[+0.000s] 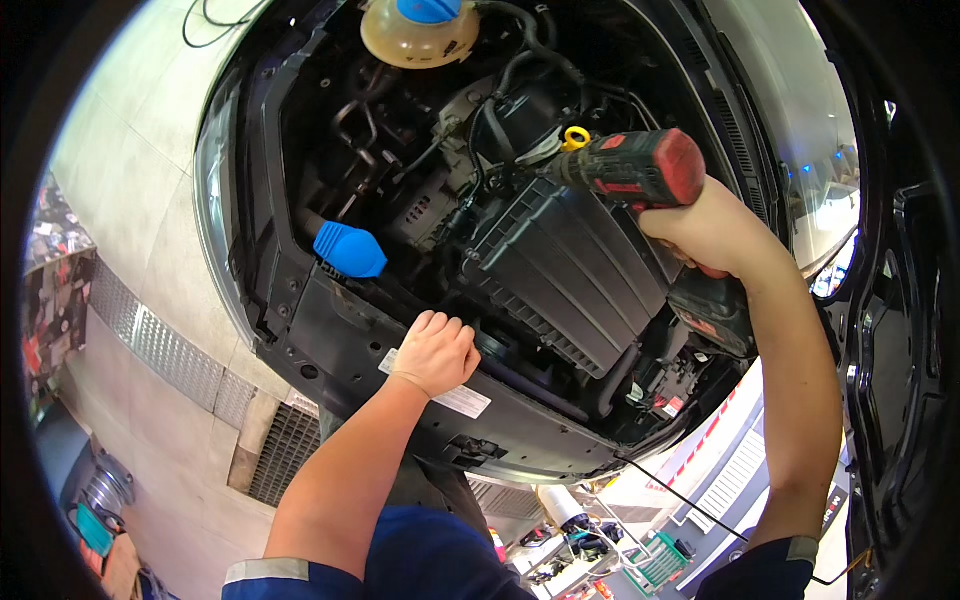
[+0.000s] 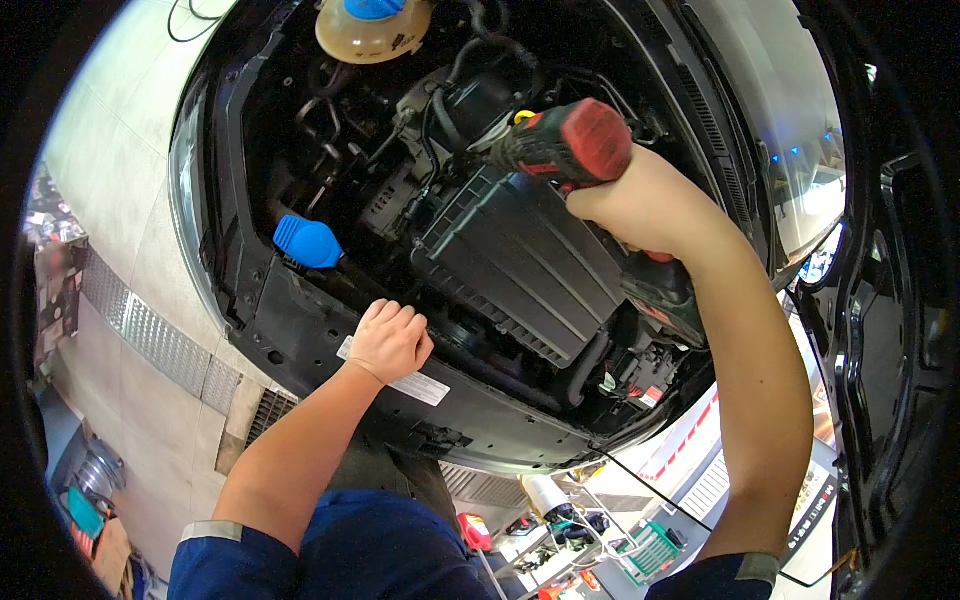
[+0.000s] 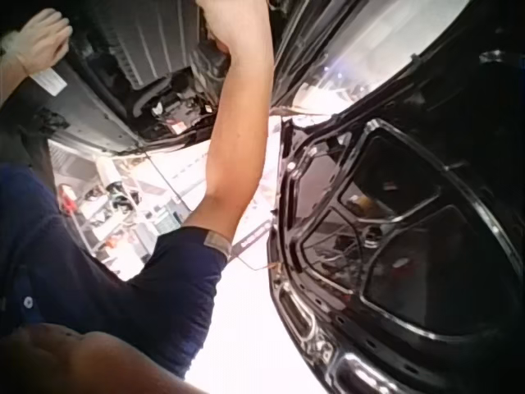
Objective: The person removes the engine cover, installs a new air filter into the airbox, and reassembles the cover using a cordless impact driver to fasten screws. The task is performed under the open hood of a car in a service bay.
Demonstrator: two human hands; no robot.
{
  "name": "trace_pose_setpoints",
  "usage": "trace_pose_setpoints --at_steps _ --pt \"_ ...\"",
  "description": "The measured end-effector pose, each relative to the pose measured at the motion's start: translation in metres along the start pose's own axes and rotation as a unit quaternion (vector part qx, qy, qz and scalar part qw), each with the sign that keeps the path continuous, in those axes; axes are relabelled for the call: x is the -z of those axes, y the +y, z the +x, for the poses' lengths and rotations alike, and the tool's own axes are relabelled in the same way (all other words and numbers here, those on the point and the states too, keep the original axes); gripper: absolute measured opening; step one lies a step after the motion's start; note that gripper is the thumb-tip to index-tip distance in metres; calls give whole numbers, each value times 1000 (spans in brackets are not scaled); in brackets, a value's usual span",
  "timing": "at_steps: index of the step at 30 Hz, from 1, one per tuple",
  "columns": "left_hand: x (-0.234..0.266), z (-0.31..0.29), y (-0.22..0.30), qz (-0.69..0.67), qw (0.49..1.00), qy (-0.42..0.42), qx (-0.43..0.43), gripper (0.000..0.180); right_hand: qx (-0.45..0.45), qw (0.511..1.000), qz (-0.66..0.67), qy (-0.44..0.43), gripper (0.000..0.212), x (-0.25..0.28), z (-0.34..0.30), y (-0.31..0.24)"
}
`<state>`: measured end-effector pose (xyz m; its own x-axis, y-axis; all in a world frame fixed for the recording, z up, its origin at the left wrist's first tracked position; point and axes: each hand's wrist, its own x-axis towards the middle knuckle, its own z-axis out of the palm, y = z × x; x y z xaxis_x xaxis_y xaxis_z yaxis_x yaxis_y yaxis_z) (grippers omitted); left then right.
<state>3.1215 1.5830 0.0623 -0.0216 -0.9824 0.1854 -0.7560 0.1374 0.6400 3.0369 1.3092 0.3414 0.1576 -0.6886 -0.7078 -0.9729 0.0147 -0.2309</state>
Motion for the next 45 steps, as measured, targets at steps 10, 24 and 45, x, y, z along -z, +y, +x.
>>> trace_pose_setpoints --at_steps 10,24,45 --pt "-1 -3 -3 -20 1000 12 -8 18 0 1000 -6 22 14 -18 1 -2" --pt "-6 -7 -6 -38 999 25 -28 20 -52 998 43 17 10 -23 9 0" --pt "-6 -8 -6 -21 999 5 -39 20 -69 993 91 22 11 -35 7 13"
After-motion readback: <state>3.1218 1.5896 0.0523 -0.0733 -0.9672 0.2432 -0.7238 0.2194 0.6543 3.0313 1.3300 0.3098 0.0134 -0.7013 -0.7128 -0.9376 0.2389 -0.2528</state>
